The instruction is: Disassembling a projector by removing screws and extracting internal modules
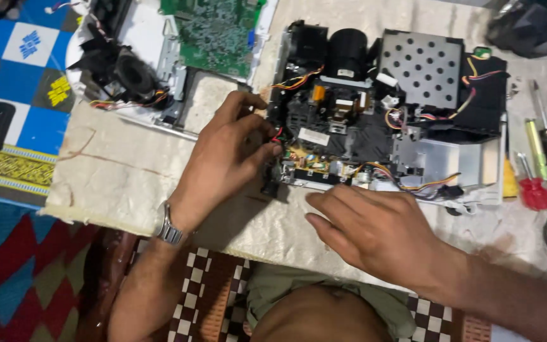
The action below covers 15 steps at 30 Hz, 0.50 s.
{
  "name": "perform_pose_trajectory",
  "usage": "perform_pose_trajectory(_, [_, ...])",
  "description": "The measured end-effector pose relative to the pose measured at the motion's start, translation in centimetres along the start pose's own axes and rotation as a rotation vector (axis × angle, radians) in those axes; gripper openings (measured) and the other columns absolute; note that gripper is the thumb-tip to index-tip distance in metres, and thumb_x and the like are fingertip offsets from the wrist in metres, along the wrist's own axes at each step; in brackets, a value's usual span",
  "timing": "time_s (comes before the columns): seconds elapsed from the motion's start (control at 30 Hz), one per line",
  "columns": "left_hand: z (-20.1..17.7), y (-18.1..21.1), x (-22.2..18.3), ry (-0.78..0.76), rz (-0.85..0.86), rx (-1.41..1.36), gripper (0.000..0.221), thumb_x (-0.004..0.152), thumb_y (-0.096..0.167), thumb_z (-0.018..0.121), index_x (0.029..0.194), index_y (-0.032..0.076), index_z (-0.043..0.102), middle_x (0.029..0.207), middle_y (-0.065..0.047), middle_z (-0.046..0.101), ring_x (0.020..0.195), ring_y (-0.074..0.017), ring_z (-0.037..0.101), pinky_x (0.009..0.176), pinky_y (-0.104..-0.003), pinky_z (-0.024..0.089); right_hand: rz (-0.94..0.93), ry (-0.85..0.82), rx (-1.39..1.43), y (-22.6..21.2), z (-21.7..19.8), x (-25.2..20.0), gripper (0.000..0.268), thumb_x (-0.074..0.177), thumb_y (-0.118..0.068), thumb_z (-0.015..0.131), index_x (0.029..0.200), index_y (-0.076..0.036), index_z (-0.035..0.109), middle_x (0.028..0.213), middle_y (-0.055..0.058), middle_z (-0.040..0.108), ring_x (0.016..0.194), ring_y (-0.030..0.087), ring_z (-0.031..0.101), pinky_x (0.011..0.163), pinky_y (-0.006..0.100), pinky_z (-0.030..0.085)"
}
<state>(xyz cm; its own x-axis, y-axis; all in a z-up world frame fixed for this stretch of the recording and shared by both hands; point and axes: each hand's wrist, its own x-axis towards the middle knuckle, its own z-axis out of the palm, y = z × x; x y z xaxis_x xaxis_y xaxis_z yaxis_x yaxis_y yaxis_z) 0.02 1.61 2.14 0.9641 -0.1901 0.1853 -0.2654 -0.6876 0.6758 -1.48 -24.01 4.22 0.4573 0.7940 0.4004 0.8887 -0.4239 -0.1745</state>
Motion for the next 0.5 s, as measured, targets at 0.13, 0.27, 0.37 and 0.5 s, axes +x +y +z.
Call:
perform_pose_trajectory(0.13, [-0.3, -0.8, 0.4, -0.037, -0.020, -0.069, 0.024, 0.092, 0.022, 0.076, 0.102, 0.001, 0.070, 0.134, -0.010, 0.049, 0.090, -0.0197, 0.070, 0.083, -0.036, 0.059, -0.028, 0.026, -0.139, -0.6, 3.5, 2.2, 0.028, 0.102, -0.044, 0.068, 0.113, -0.018, 0.068, 0.086, -0.001, 0.058, 0.063, 0.019, 0.061, 0.049, 0.033, 0.046])
perform_pose_trajectory(0.27, [-0.3, -2.0, 0.7, -0.041, -0.008, -0.124, 0.020, 0.087, 0.024, 0.083, 0.098, 0.008, 0.077, 0.118, -0.006, 0.056, 0.101, -0.0206, 0.065, 0.085, -0.033, 0.051, -0.028, 0.022, -0.140, -0.5, 5.3, 2.9, 0.030, 0.101, -0.042, 0.072, 0.112, -0.015, 0.067, 0.089, 0.001, 0.056, 0.060, 0.017, 0.059, 0.043, 0.034, 0.046])
perform_pose_trajectory(0.37, [-0.7, -2.3, 0.7, -0.062, 0.039, -0.118, 0.019, 0.094, 0.025, 0.072, 0.102, 0.008, 0.076, 0.116, -0.008, 0.057, 0.103, -0.0245, 0.065, 0.088, -0.037, 0.050, -0.067, 0.063, -0.089, -0.5, 5.7, 3.1, 0.022, 0.102, -0.030, 0.073, 0.107, -0.010, 0.067, 0.085, 0.002, 0.057, 0.059, 0.019, 0.059, 0.046, 0.034, 0.046])
perform_pose_trajectory(0.5, [-1.0, -2.3, 0.5, -0.071, 0.143, -0.115, 0.019, 0.100, 0.012, 0.055, 0.109, 0.006, 0.071, 0.112, -0.011, 0.055, 0.100, -0.0284, 0.063, 0.086, -0.039, 0.048, -0.130, 0.169, 0.029, -0.4, 5.5, 3.4, 0.024, 0.098, -0.012, 0.079, 0.111, 0.005, 0.069, 0.088, 0.007, 0.066, 0.064, 0.018, 0.063, 0.054, 0.033, 0.052])
